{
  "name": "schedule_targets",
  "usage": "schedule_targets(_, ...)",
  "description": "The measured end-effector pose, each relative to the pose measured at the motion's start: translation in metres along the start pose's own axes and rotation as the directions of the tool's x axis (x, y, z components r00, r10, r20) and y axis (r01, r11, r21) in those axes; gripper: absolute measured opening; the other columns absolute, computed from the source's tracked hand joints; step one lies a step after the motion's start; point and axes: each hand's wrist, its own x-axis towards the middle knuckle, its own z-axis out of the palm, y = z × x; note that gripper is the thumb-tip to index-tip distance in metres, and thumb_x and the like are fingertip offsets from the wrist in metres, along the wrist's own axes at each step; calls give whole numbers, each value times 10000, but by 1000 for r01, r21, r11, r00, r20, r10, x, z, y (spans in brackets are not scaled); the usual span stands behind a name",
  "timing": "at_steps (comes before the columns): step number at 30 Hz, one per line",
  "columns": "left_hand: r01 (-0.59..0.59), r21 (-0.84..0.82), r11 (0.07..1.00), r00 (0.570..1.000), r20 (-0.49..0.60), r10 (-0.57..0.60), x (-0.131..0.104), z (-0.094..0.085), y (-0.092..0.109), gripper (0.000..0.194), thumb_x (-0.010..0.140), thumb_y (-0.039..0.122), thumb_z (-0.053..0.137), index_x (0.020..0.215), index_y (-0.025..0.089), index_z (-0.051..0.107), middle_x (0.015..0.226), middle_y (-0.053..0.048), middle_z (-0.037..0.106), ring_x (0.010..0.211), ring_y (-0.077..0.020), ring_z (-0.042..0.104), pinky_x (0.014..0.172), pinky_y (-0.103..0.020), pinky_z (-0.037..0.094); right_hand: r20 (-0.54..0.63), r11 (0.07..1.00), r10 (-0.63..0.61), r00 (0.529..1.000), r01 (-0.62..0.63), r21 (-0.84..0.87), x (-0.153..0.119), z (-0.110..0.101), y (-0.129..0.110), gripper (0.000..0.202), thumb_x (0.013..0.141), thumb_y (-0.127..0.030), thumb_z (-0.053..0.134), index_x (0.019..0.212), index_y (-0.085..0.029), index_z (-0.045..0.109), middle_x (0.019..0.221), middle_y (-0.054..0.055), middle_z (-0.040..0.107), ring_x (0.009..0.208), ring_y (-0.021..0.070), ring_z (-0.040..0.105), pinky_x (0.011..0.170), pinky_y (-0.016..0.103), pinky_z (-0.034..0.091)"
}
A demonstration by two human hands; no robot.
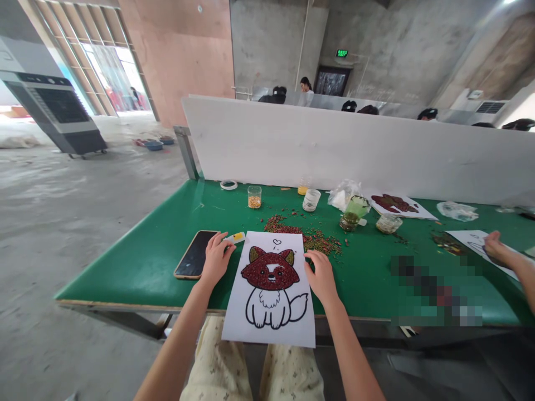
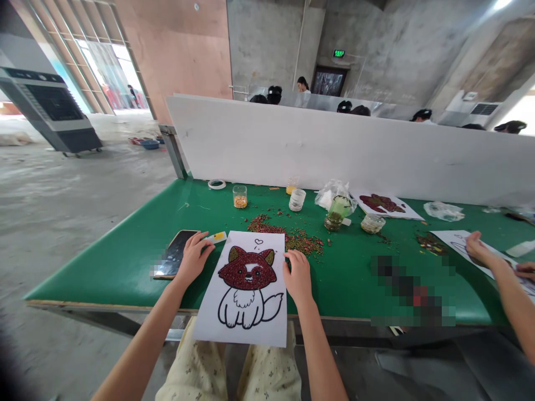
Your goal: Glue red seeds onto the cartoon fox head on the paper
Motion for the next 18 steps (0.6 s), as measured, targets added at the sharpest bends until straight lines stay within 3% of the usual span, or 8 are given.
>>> schedule_targets(3, 30, -132, 991, 998, -48, -36, 2, -3, 0, 245, 864, 345, 453, 766, 193, 618, 1162, -103, 580, 1207, -267, 420, 1045, -480, 299, 8, 1000, 2, 1000, -2, 2, 0, -1, 0, 229, 818, -195, 453, 965, -161, 626, 1082, 121, 630, 1083, 260, 517, 951, 459, 405)
schedule_targets(11, 166, -353, 921, 986, 28, -167, 3, -9, 2, 357, 850, 478, 435, 736, 201, 628, 1155, -84, 591, 1188, -251, 432, 1060, -472, 273, 25, 1000, 13, 1000, -13, 22, 0, -2, 0, 232, 815, -186, 453, 964, -156, 627, 1082, 122, 627, 1079, 252, 515, 953, 444, 402)
schedule_targets(18, 168, -316, 934, 985, 27, -168, 3, -6, 1, 317, 851, 428, 443, 725, 203, 629, 1144, -75, 600, 1188, -249, 427, 1058, -466, 275, 12, 999, 11, 1000, -11, 43, 0, -1, 1, 223, 812, -192, 457, 956, -168, 626, 1069, 117, 630, 1070, 249, 520, 950, 444, 403)
